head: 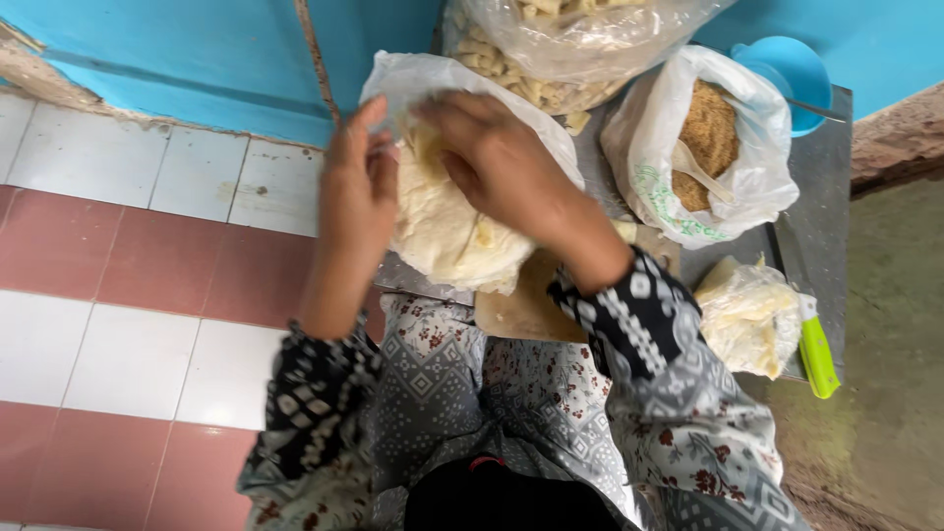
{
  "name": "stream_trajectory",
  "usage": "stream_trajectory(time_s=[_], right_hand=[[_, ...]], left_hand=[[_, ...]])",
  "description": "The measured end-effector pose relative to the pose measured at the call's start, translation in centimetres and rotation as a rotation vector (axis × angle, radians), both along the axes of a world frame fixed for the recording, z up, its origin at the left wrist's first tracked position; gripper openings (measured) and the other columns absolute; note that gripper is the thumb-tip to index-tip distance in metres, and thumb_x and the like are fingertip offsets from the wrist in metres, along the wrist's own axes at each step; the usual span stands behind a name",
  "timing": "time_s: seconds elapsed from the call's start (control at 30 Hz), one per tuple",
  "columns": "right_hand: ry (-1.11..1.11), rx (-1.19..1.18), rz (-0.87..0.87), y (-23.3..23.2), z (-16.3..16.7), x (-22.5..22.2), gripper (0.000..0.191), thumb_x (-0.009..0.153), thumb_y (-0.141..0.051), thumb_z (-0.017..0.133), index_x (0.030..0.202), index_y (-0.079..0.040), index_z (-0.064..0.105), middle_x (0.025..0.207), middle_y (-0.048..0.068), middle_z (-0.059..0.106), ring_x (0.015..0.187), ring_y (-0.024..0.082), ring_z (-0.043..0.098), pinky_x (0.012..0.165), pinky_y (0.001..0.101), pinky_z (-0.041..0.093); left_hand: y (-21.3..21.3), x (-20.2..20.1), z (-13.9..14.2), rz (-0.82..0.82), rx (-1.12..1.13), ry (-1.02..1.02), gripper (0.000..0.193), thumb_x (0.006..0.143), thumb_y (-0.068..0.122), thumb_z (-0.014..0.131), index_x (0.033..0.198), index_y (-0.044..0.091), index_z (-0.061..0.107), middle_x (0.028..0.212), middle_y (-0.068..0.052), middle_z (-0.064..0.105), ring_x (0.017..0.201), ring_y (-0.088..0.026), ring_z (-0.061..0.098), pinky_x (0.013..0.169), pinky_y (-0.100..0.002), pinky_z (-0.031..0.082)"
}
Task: The person sits on the floor and folds thin pastry sheets into filled parcels. They take a sheet from a plastic bag, spoon brown sugar filling onto it with a spoon, fold and pinch the sheet closed, and place the finished parcel onto a growing stack; at one point they cut dough with a knife.
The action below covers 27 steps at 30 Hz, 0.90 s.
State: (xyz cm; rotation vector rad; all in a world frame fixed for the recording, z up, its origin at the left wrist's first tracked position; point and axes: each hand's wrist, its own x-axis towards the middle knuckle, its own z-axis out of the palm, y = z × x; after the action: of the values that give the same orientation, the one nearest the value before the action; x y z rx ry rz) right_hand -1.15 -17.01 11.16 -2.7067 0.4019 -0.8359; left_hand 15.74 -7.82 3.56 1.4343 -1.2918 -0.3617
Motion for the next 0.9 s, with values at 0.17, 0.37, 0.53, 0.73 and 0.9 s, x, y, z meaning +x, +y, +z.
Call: stream_trajectory(time_s=[0.17, 0.37, 0.53, 0.73, 0.9], right_hand=[[0.219, 0.077, 0.197, -3.7, -1.2, 2.8, 0.023, 0.094, 0.001, 0.07, 0.117, -0.001, 0.074, 0.111, 0.012, 0.075, 0.104, 0.027, 0.071, 0.099, 0.0374, 0.057], [-0.076, 0.022, 0.106, -1.7, -2.6, -1.7, 0.01, 0.097, -0.001, 0.075, 0.107, -0.003, 0.075, 0.112, 0.011, 0.076, 0.108, 0.024, 0.072, 0.099, 0.0357, 0.06], [-0.436, 0.358, -0.069, 1.3, -4.4, -5.8, 0.012, 0.1, 0.004, 0.066, 0.11, -0.001, 0.072, 0.114, 0.013, 0.073, 0.111, 0.023, 0.072, 0.102, 0.0369, 0.06], [-0.959, 0.811, -0.265, 1.7, -3.8, -11.5, 0.019, 0.102, 0.009, 0.057, 0.116, 0.002, 0.067, 0.116, 0.011, 0.069, 0.096, 0.018, 0.071, 0.086, 0.032, 0.06], [-0.64, 0.539, -0.441, -0.7, -3.1, -13.9, 0.017, 0.105, 0.017, 0.059, 0.117, 0.006, 0.065, 0.121, 0.007, 0.058, 0.096, 0.014, 0.066, 0.082, 0.0262, 0.058]], left_hand=[[2.1, -2.9, -2.0, 0.128, -0.107, -0.028, 0.044, 0.114, 0.011, 0.053, 0.156, 0.004, 0.041, 0.153, -0.021, 0.052, 0.141, -0.036, 0.055, 0.116, -0.043, 0.049], [2.3, -2.8, -2.2, 0.115, 0.011, 0.139, 0.039, 0.112, 0.015, 0.053, 0.15, 0.004, 0.048, 0.143, -0.02, 0.057, 0.129, -0.033, 0.061, 0.104, -0.04, 0.054], [2.3, -3.0, -1.5, 0.115, -0.069, 0.085, 0.037, 0.113, 0.014, 0.052, 0.148, 0.004, 0.049, 0.148, -0.019, 0.054, 0.133, -0.034, 0.059, 0.107, -0.041, 0.053], [3.5, -3.4, 0.1, 0.197, -0.108, -0.131, 0.036, 0.111, 0.011, 0.057, 0.147, 0.007, 0.053, 0.151, -0.017, 0.05, 0.142, -0.038, 0.051, 0.115, -0.043, 0.049], [5.0, -6.2, 1.6, 0.154, -0.143, -0.381, 0.033, 0.105, 0.013, 0.066, 0.137, 0.007, 0.061, 0.145, -0.013, 0.056, 0.142, -0.037, 0.051, 0.119, -0.048, 0.043]])
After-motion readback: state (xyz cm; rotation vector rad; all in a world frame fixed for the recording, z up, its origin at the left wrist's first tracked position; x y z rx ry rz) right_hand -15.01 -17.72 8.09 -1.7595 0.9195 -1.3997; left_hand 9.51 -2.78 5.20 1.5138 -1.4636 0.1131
